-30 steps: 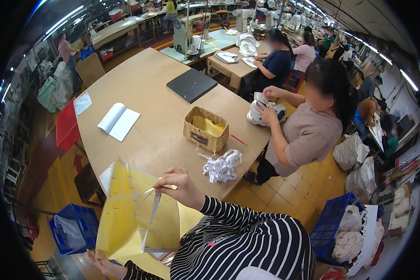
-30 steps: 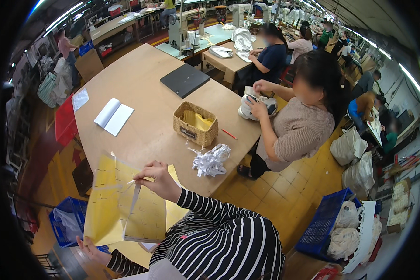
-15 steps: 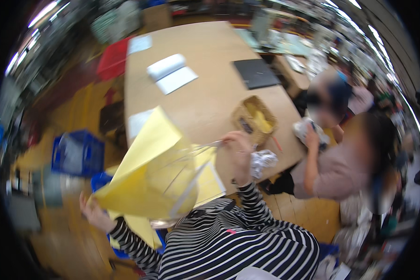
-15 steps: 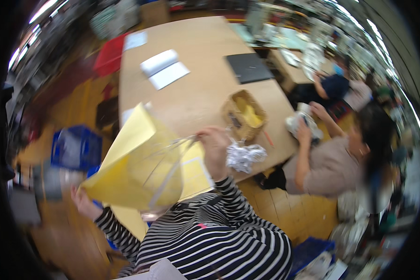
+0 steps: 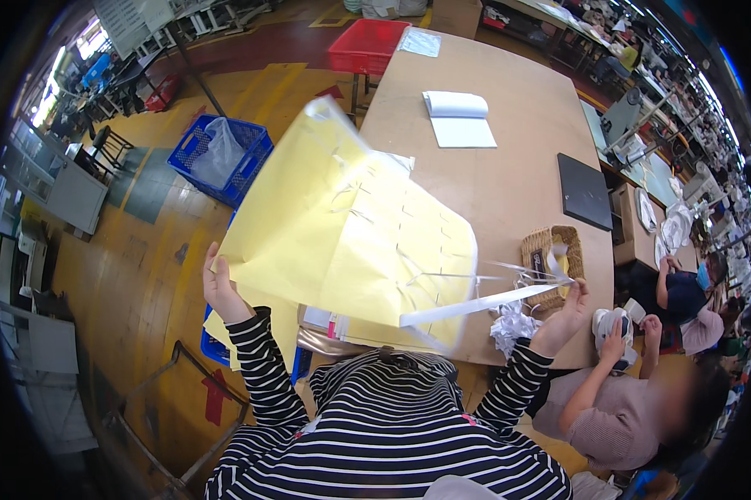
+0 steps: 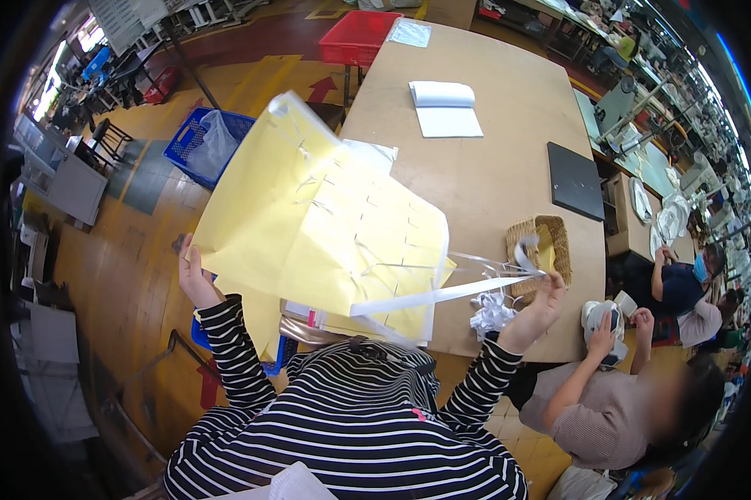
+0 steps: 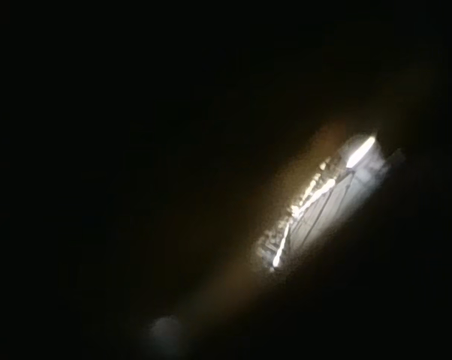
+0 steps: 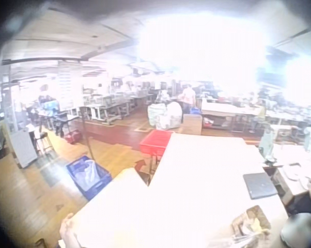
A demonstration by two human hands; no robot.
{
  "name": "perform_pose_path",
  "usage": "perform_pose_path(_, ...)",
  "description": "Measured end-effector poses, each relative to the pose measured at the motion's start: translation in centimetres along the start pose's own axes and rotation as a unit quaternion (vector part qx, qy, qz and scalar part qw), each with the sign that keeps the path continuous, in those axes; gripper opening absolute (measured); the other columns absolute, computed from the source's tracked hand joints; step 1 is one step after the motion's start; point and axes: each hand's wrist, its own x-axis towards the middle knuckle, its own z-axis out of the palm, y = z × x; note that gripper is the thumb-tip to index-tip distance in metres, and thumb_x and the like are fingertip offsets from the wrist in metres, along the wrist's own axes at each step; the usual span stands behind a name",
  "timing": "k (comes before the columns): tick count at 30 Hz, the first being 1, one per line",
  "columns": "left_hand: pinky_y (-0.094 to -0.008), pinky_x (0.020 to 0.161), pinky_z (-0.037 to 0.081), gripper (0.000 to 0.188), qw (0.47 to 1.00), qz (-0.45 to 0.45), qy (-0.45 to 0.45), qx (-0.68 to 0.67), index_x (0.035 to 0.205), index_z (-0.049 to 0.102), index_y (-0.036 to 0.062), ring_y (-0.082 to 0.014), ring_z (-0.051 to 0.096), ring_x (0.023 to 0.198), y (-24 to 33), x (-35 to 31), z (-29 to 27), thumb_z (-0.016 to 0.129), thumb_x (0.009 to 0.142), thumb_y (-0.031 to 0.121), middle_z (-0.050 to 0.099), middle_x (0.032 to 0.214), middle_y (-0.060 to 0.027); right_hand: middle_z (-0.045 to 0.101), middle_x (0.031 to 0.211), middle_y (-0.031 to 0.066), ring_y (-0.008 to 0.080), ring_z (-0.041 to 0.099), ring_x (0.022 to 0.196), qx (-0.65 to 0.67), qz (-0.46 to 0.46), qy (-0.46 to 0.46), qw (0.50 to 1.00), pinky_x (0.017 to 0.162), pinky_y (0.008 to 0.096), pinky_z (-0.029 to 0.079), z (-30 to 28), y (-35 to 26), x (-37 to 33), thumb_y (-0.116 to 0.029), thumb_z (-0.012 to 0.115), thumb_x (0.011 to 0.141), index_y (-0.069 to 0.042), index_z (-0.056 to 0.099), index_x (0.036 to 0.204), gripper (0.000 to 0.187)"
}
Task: The person repeatedly picks yellow paper sheets and white ribbons, places the ribbons on the sheets, and stacks them in a blue basket. The person also handles a black bag and a power adapter, placing them on the table.
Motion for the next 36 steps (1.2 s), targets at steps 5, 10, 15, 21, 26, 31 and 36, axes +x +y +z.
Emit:
perform_pose_path(5, -0.0266, 0.074, 0.049, 0.011, 0.995, -0.011, -0.035, -0.089, 0.103, 0.049, 0.0045, -0.0137, 0.060, 0.084, 0.7, -1.4, 1.0, 0.052, 0.098, 0.014, 0.059, 0.094, -0.0054, 0.061, 0.106, 0.0103, 0.0171, 0.056, 0.105, 0.157, 0.002, -0.110, 0.981, 0.097, 0.0294, 0.040, 0.6, -0.8, 0.1, -0.005, 0.056, 0.094, 0.003, 0.057, 0.104, 0.012)
perform_pose_path(10, -0.0191, 0.063, 0.044, 0.006, 0.996, 0.013, -0.088, 0.028, 0.102, 0.048, 0.0072, -0.0065, 0.052, 0.071, 0.9, -3.3, 2.3, 0.049, 0.100, 0.012, 0.058, 0.089, -0.0018, 0.057, 0.121, 0.0145, 0.0237, 0.054, 0.114, 0.022, -0.070, -0.290, 0.954, 0.101, 0.0355, 0.040, 4.5, -3.1, -1.8, 0.002, 0.060, 0.087, 0.002, 0.057, 0.116, 0.029)
perform_pose_path(15, -0.0294, 0.084, 0.048, 0.004, 0.962, 0.129, -0.233, 0.056, 0.102, 0.044, 0.0054, -0.0172, 0.063, 0.084, 1.4, -5.1, 3.0, 0.043, 0.102, 0.009, 0.064, 0.114, -0.0207, 0.056, 0.125, 0.0159, 0.0284, 0.053, 0.118, -0.157, -0.261, -0.354, 0.884, 0.104, 0.0377, 0.038, 10.3, -5.4, -3.3, 0.001, 0.069, 0.080, -0.001, 0.055, 0.125, 0.047)
perform_pose_path(21, -0.0490, 0.102, 0.043, 0.007, 0.916, 0.123, -0.382, -0.002, 0.100, 0.040, 0.0044, -0.0343, 0.064, 0.105, 2.4, -6.7, 2.5, 0.040, 0.103, 0.011, 0.066, 0.106, -0.0242, 0.053, 0.132, 0.0177, 0.0307, 0.053, 0.121, -0.121, -0.285, -0.352, 0.883, 0.100, 0.0372, 0.043, 15.5, -6.5, -2.9, -0.004, 0.070, 0.081, -0.002, 0.050, 0.133, 0.056)
perform_pose_path(26, -0.0504, 0.102, 0.042, 0.009, 0.892, 0.109, -0.438, 0.005, 0.098, 0.041, 0.0048, -0.0358, 0.064, 0.106, 2.4, -7.5, 1.2, 0.040, 0.103, 0.013, 0.067, 0.106, -0.0240, 0.062, 0.116, 0.0165, 0.0252, 0.062, 0.106, -0.086, -0.218, -0.352, 0.906, 0.090, 0.0318, 0.050, 17.5, -4.9, -2.8, -0.001, 0.064, 0.086, 0.001, 0.059, 0.123, 0.037)
perform_pose_path(31, -0.0465, 0.106, 0.040, 0.014, 0.817, 0.008, -0.577, 0.011, 0.109, 0.047, 0.0022, -0.0336, 0.056, 0.120, 3.4, -7.1, 0.4, 0.046, 0.096, -0.004, 0.063, 0.117, -0.0228, 0.065, 0.100, 0.0109, 0.0138, 0.066, 0.087, 0.023, -0.107, -0.370, 0.923, 0.077, 0.0236, 0.054, 17.5, -3.9, -3.8, 0.007, 0.061, 0.086, 0.005, 0.064, 0.110, 0.024)
perform_pose_path(36, -0.0404, 0.114, 0.027, 0.076, 0.758, -0.015, -0.638, 0.139, 0.145, 0.032, 0.0035, -0.0300, 0.031, 0.140, 5.3, -6.6, 3.0, 0.073, 0.082, 0.017, 0.033, 0.151, -0.0163, 0.065, 0.099, 0.0114, 0.0180, 0.067, 0.086, -0.015, -0.189, -0.482, 0.856, 0.077, 0.0259, 0.053, 16.3, -5.3, -6.4, 0.009, 0.064, 0.081, 0.003, 0.065, 0.107, 0.027)
